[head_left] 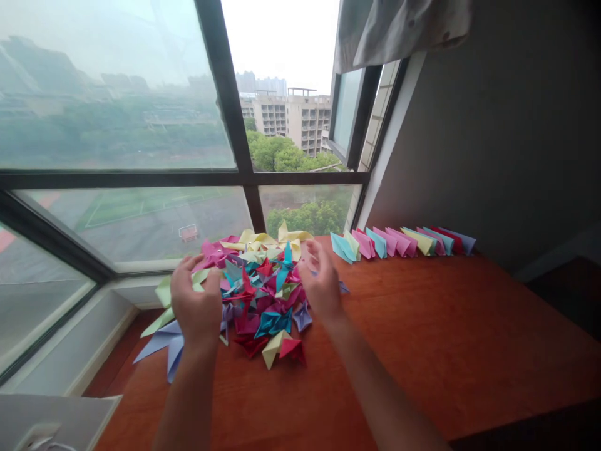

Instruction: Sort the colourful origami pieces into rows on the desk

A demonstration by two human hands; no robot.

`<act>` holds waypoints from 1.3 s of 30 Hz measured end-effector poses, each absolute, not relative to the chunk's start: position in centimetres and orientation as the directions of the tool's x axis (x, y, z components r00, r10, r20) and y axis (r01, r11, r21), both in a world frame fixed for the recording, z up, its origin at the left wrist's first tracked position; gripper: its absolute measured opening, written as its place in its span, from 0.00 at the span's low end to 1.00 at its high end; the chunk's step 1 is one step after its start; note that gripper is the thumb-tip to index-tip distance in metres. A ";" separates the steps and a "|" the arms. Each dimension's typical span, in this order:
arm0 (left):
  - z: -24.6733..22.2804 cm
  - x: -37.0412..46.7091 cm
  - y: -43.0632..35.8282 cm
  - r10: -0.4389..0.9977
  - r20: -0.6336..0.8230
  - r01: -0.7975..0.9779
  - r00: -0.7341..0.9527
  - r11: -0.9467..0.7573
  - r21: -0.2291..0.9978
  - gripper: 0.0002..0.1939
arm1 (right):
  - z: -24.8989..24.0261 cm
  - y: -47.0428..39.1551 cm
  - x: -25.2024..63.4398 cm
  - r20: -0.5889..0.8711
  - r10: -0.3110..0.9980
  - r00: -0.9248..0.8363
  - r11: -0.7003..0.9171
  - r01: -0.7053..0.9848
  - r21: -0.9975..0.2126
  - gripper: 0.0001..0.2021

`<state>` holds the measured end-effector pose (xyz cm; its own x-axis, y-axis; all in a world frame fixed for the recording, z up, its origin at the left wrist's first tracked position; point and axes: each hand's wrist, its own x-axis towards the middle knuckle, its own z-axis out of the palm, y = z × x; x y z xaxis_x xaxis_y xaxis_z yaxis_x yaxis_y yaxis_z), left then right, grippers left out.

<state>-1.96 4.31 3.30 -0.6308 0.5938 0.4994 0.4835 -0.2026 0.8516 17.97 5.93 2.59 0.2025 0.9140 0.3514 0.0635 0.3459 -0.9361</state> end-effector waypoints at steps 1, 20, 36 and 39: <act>3.0 -2.1 3.3 0.578 0.569 0.602 -0.586 -0.160 0.782 0.15 | 1.8 5.4 19.7 0.408 0.885 0.225 0.375 0.178 -0.910 0.19; -4.7 3.7 -4.4 0.766 0.620 0.830 0.168 -0.450 0.331 0.13 | -8.7 5.1 28.5 0.452 0.892 0.020 0.302 0.716 -0.629 0.24; -4.6 3.7 -4.3 0.803 0.548 0.782 0.232 -0.490 0.387 0.09 | -7.4 3.6 29.5 0.305 0.935 0.180 0.167 0.536 -0.827 0.14; -4.5 3.9 -4.3 0.800 0.535 0.775 0.272 -0.511 0.371 0.09 | -6.8 3.4 29.0 0.258 0.934 0.248 0.138 0.415 -0.899 0.16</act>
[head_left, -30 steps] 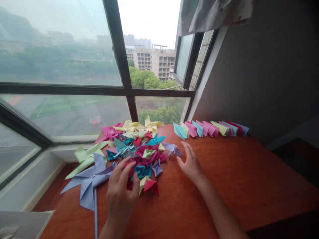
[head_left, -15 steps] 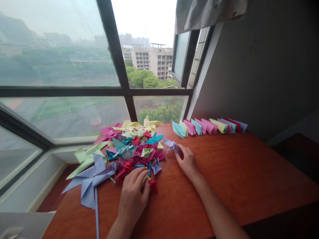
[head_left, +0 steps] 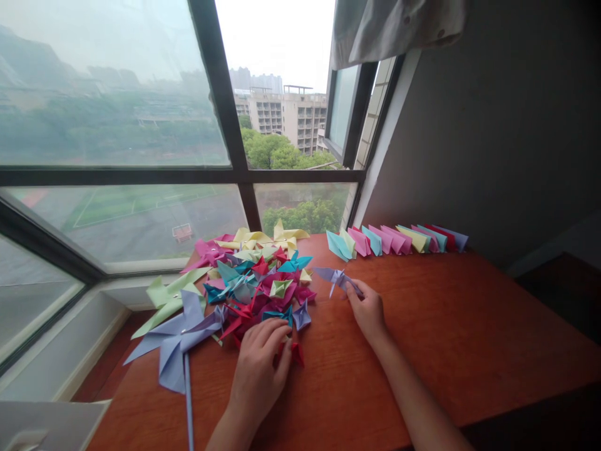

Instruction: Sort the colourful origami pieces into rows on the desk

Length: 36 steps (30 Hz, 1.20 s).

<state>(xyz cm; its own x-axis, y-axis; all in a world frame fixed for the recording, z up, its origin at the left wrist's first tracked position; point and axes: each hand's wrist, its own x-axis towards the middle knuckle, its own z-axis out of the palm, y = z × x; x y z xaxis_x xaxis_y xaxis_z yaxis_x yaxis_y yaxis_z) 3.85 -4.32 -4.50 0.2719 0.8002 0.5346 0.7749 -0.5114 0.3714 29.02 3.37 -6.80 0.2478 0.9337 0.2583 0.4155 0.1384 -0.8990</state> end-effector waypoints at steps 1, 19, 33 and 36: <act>-4.5 3.9 -4.3 0.798 0.527 0.774 0.292 -0.521 0.360 0.09 | -6.3 3.3 28.6 0.242 0.937 0.252 0.142 0.358 -0.923 0.17; -4.6 4.7 -4.2 0.755 0.527 0.831 0.389 -0.535 0.153 0.18 | -3.7 6.2 23.4 0.312 0.949 -0.042 0.315 0.152 -0.937 0.17; -2.8 8.9 -4.5 0.775 0.515 0.739 0.365 -0.578 0.346 0.16 | -9.7 7.3 37.1 0.303 0.909 0.288 0.151 0.450 -0.880 0.17; -1.3 12.0 -4.4 0.789 0.490 0.668 0.370 -0.592 0.450 0.17 | -9.3 8.9 37.6 0.384 0.867 0.317 0.175 0.529 -0.831 0.16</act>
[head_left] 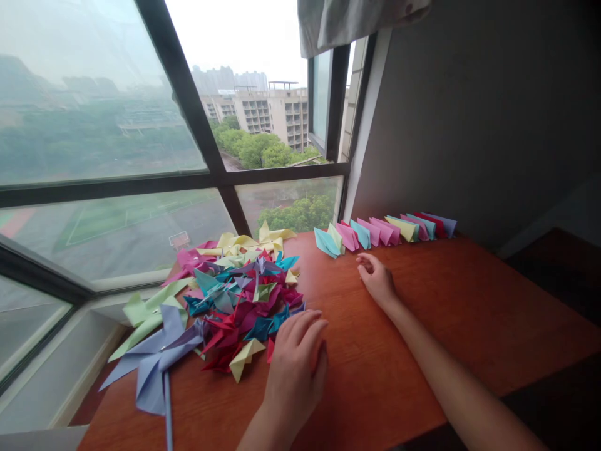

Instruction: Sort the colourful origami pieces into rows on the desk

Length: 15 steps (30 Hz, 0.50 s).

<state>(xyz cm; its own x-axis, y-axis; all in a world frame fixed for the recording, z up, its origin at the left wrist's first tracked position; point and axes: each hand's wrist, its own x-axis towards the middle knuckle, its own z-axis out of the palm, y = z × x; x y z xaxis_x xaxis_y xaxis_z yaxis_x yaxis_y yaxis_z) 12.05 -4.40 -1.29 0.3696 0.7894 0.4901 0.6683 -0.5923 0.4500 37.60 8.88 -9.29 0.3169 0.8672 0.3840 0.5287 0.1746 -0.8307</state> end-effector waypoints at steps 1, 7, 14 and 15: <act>-0.7 13.1 -4.3 0.788 0.485 0.643 0.379 -0.602 0.474 0.17 | -9.0 9.4 37.8 0.417 0.849 0.324 0.183 0.559 -0.808 0.15; 0.6 19.5 -0.6 0.834 0.395 0.558 0.385 -0.551 0.621 0.24 | -7.1 13.4 39.4 0.569 0.759 0.316 0.200 0.719 -0.666 0.13; -2.1 24.4 8.1 0.965 0.261 0.675 0.014 -0.202 0.709 0.27 | -6.4 18.0 40.1 0.577 0.802 0.153 0.216 0.827 -0.519 0.16; -2.4 24.7 9.1 0.968 0.250 0.678 -0.004 -0.181 0.713 0.27 | -6.7 18.3 40.1 0.565 0.814 0.134 0.213 0.836 -0.506 0.16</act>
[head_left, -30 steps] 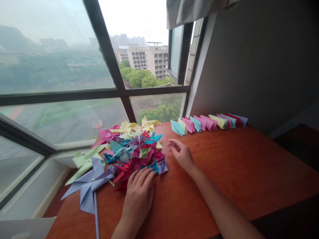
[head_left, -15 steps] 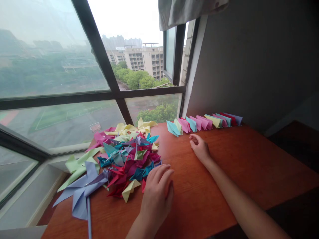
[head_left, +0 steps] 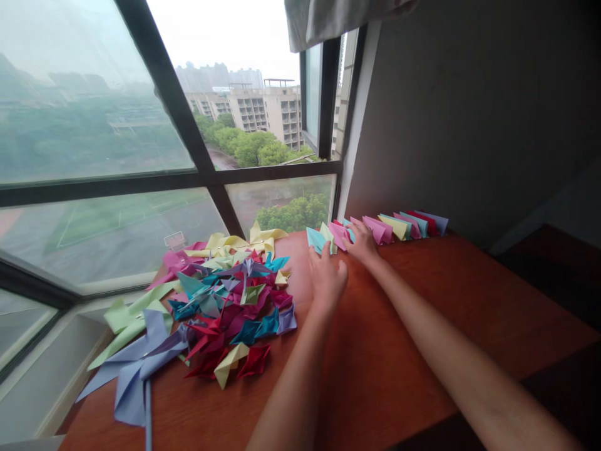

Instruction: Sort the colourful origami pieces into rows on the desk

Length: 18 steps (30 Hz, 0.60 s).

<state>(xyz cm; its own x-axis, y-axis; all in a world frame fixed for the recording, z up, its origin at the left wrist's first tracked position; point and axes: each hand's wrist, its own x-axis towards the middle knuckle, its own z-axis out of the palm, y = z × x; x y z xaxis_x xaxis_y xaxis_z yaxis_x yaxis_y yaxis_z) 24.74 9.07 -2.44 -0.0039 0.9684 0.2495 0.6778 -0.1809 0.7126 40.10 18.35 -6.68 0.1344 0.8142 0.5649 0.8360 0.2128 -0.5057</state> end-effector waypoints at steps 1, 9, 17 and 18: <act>-2.8 25.0 9.9 0.971 0.237 0.680 -0.018 -0.162 0.715 0.26 | -7.0 18.6 40.1 0.552 0.825 0.121 0.208 0.843 -0.495 0.16; -4.6 25.1 12.5 0.984 0.171 0.695 -0.045 -0.092 0.713 0.20 | -8.5 18.2 41.0 0.510 0.855 0.093 0.192 0.857 -0.478 0.11; -4.1 22.9 9.3 0.985 0.120 0.661 -0.120 -0.011 0.750 0.23 | -8.9 14.2 41.8 0.530 0.834 0.152 0.194 0.819 -0.540 0.12; -4.0 22.5 8.8 0.986 0.122 0.657 -0.116 -0.016 0.753 0.23 | -9.0 13.5 41.9 0.531 0.832 0.163 0.193 0.812 -0.551 0.12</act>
